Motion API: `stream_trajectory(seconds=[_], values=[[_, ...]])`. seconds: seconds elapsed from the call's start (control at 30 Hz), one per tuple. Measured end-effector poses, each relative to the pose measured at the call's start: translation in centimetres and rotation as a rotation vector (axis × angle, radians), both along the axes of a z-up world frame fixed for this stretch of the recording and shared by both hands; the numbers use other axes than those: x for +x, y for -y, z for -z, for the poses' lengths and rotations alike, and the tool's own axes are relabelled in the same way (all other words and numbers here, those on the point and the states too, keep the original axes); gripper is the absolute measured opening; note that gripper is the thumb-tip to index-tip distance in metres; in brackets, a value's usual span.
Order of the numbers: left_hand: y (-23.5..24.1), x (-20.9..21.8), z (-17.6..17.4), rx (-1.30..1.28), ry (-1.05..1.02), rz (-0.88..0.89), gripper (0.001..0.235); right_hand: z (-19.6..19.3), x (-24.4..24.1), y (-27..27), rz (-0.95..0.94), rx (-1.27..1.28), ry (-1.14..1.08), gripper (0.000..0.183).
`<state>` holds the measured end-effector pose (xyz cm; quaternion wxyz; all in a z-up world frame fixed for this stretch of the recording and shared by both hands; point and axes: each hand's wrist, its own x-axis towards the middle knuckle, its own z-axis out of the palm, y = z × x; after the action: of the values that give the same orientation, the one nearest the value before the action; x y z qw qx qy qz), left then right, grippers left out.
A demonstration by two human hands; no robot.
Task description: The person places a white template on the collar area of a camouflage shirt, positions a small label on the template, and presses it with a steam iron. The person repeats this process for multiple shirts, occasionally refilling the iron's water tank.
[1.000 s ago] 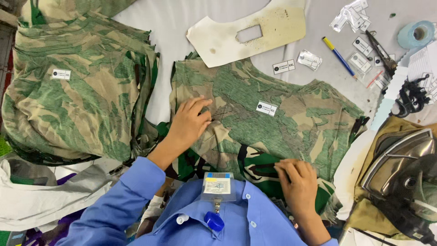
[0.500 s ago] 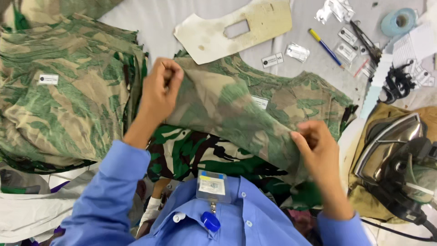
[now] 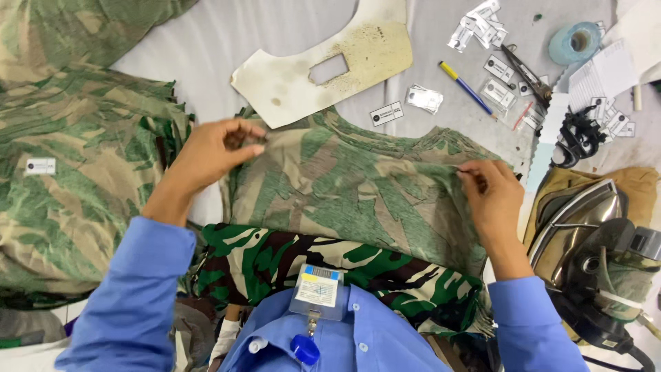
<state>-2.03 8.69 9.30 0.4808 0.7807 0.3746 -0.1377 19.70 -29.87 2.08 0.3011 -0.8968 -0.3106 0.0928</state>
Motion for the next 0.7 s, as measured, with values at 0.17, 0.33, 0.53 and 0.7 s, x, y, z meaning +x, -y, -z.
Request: stream_trajectory(seconds=[0.17,0.33,0.53,0.7], values=[[0.9,-1.8,-1.6,0.105,-0.282,0.218,0.017,-4.2,-1.8,0.6,-0.034,-0.046,0.054,0.004],[2.8,-6.1,-2.1,0.032,-0.303,0.220,0.013,-4.7,-6.3,5.2,-0.087,-0.205,-0.118,0.017],[3.7,-11.0,0.9,0.148,-0.217,0.466,0.011,-5.3,-10.2,7.7,-0.103,-0.204,-0.349,0.018],[2.9,-9.5,-3.4,-0.022,-0.035,0.235,0.015,-5.6,-7.7,9.3,-0.249,-0.328,-0.442,0.015]])
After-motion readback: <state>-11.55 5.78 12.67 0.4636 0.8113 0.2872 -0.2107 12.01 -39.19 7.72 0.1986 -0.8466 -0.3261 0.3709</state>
